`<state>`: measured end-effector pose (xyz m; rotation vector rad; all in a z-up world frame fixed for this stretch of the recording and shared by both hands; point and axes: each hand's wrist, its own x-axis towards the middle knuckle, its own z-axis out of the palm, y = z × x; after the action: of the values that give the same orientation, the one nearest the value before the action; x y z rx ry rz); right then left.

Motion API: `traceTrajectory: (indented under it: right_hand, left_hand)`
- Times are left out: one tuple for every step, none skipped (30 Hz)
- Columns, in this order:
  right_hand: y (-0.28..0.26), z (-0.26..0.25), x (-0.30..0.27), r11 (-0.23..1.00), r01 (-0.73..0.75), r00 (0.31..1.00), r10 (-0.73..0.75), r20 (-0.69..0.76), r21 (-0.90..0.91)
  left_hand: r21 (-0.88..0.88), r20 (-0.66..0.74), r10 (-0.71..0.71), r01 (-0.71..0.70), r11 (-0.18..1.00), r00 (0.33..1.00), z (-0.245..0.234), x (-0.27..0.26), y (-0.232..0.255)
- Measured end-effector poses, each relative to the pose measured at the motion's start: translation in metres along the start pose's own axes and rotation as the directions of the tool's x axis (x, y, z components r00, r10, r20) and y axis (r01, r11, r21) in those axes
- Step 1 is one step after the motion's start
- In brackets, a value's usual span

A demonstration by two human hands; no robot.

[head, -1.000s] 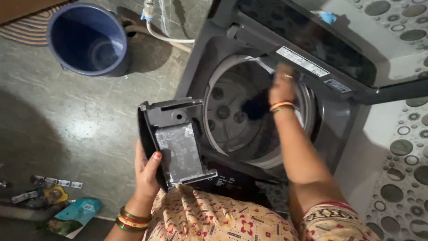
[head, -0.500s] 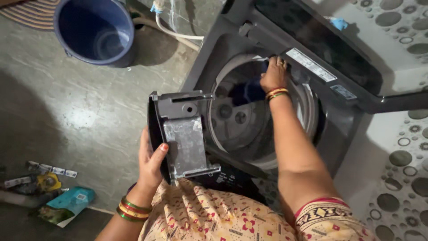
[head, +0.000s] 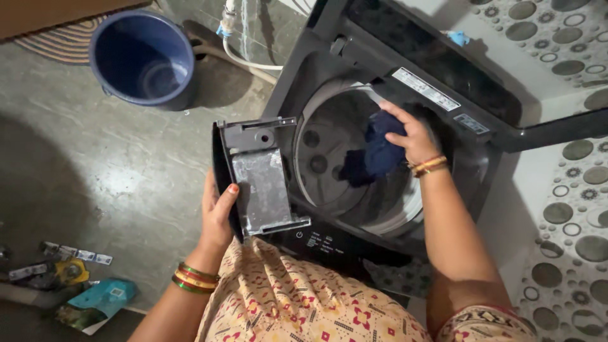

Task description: The person removes a detergent drawer from a washing machine and cleans it with a cloth under a running faucet at a sink. Then, the person wipes the inside of the washing machine compartment with the cloth and reinstalls the drawer.

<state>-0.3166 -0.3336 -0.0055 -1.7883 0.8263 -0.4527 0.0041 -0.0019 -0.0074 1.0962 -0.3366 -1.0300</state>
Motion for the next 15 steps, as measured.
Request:
traceTrajectory:
  right_hand:
    - [-0.004, 0.004, -0.005, 0.976, 0.034, 0.999, -0.034, -0.006, 0.214]
    - [-0.007, 0.007, -0.010, 0.907, 0.069, 0.998, -0.065, -0.023, 0.417]
    - [-0.007, 0.009, -0.015, 0.881, 0.088, 0.996, -0.085, -0.028, 0.464]
    - [-0.005, 0.011, -0.020, 0.854, 0.106, 0.994, -0.104, -0.032, 0.509]
    - [-0.001, 0.011, -0.024, 0.825, 0.123, 0.992, -0.123, -0.037, 0.552]
    - [0.007, 0.010, -0.026, 0.850, 0.038, 0.999, -0.020, -0.041, 0.525]
    - [0.018, 0.010, -0.027, 0.866, -0.049, 0.995, 0.084, -0.047, 0.498]
    - [0.032, 0.011, -0.030, 0.870, -0.140, 0.980, 0.189, -0.058, 0.473]
    - [0.048, 0.015, -0.030, 0.923, -0.190, 0.945, 0.264, -0.193, 0.336]
    - [0.063, 0.019, -0.028, 0.946, -0.259, 0.889, 0.313, -0.334, 0.196]
    - [0.075, 0.019, -0.028, 0.937, -0.344, 0.816, 0.332, -0.474, 0.063]
    - [0.082, 0.014, -0.027, 0.940, -0.342, 0.787, 0.289, -0.546, 0.005]
    - [0.086, 0.009, -0.028, 0.938, -0.343, 0.754, 0.240, -0.611, -0.055]
    - [0.088, 0.012, -0.024, 0.933, -0.343, 0.726, 0.192, -0.660, -0.106]
    - [0.087, 0.010, -0.020, 0.957, -0.280, 0.685, 0.144, -0.715, -0.076]
  left_hand:
    - [0.009, 0.008, 0.023, -0.023, 1.000, 1.000, -0.001, -0.001, -0.001]
    - [0.018, 0.021, 0.045, -0.045, 0.999, 0.999, -0.001, 0.000, -0.002]
    - [0.026, 0.033, 0.067, -0.068, 0.997, 0.997, -0.001, 0.000, -0.003]
    - [0.023, 0.032, 0.058, -0.059, 0.998, 0.998, -0.001, 0.000, -0.003]
    - [0.019, 0.030, 0.049, -0.050, 0.999, 0.998, -0.001, 0.000, -0.004]
    - [0.016, 0.027, 0.039, -0.040, 0.999, 0.999, -0.002, 0.000, -0.004]
    - [0.028, 0.020, 0.036, -0.036, 0.999, 0.999, -0.002, 0.000, -0.004]
    - [0.042, 0.013, 0.029, -0.030, 0.999, 0.999, -0.003, -0.001, -0.004]
    - [0.056, 0.007, 0.022, -0.023, 0.998, 1.000, -0.003, -0.002, -0.004]
    - [0.061, 0.011, 0.024, -0.024, 0.998, 1.000, -0.003, -0.002, -0.004]
    - [0.067, 0.015, 0.025, -0.026, 0.997, 1.000, -0.004, -0.003, -0.004]
    - [0.074, 0.011, 0.030, -0.031, 0.997, 0.999, -0.004, -0.003, -0.004]
    - [0.079, 0.032, 0.055, -0.058, 0.995, 0.998, -0.004, -0.001, -0.007]
    - [0.095, 0.040, 0.082, -0.086, 0.992, 0.996, -0.005, -0.001, -0.008]
    - [0.112, 0.049, 0.108, -0.113, 0.987, 0.993, -0.006, 0.000, -0.011]
